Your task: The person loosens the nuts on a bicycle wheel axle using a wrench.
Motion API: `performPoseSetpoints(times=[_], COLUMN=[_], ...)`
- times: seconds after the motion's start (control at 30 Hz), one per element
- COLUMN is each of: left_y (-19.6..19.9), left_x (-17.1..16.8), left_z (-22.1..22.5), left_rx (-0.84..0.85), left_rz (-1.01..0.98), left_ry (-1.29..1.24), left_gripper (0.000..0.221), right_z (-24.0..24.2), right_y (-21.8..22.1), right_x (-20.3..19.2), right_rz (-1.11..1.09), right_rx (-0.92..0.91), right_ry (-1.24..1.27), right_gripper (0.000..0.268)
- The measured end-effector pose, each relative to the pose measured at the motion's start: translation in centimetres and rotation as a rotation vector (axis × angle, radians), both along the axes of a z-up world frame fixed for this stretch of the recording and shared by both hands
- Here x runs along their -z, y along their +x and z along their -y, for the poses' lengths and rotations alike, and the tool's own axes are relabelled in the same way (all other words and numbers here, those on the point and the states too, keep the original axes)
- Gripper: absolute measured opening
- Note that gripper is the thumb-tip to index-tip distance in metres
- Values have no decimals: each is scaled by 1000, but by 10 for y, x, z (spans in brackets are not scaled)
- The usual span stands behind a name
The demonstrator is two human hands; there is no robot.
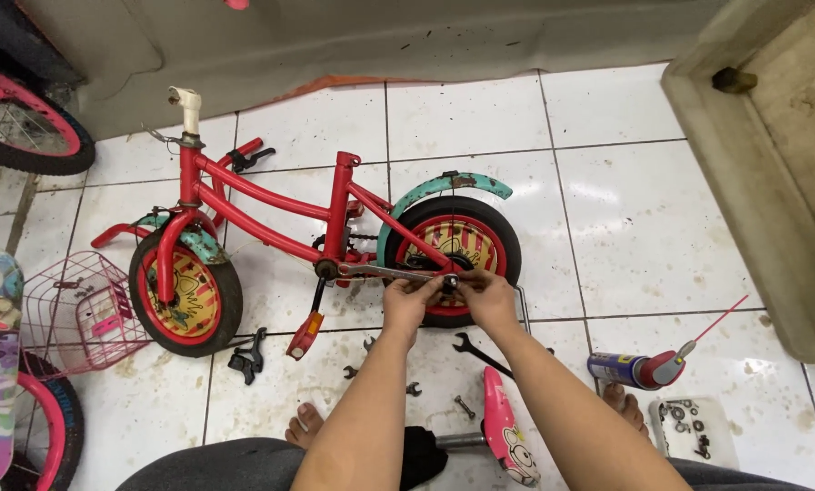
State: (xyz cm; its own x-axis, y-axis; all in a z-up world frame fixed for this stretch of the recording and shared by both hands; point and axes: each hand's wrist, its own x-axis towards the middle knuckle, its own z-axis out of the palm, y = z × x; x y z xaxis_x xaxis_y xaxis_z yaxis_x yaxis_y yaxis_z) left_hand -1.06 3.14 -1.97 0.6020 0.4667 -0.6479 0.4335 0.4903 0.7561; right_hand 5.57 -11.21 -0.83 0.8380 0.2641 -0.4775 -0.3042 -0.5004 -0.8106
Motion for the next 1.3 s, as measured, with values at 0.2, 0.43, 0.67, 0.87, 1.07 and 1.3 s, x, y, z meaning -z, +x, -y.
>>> performPoseSetpoints(times=[0.2, 0.43, 0.67, 0.87, 1.07, 1.3], left_y=[-17, -32, -38, -31, -23, -18], left_x=[-30, -47, -37, -9, -32, -66], left_z=[10, -7, 14, 38, 62, 91], left_rx=[-92, 480, 832, 843, 639, 493], left_rz=[-36, -537, -326, -245, -145, -109], left_ry=[-243, 336, 939, 816, 436, 219], left_gripper=[67, 91, 47, 42, 53, 63], right_z=[0, 1, 3, 7, 36, 88], right_y=[1, -2, -7, -14, -21, -16], right_x=[-16, -30, -6, -10, -14, 16], right_rz=[108, 94, -25, -25, -201, -292], right_rx=[-108, -123, 2, -27, -12, -244], right_ry=[-108, -131, 54, 103, 102, -91], right_gripper=[25, 26, 30, 39, 50, 61])
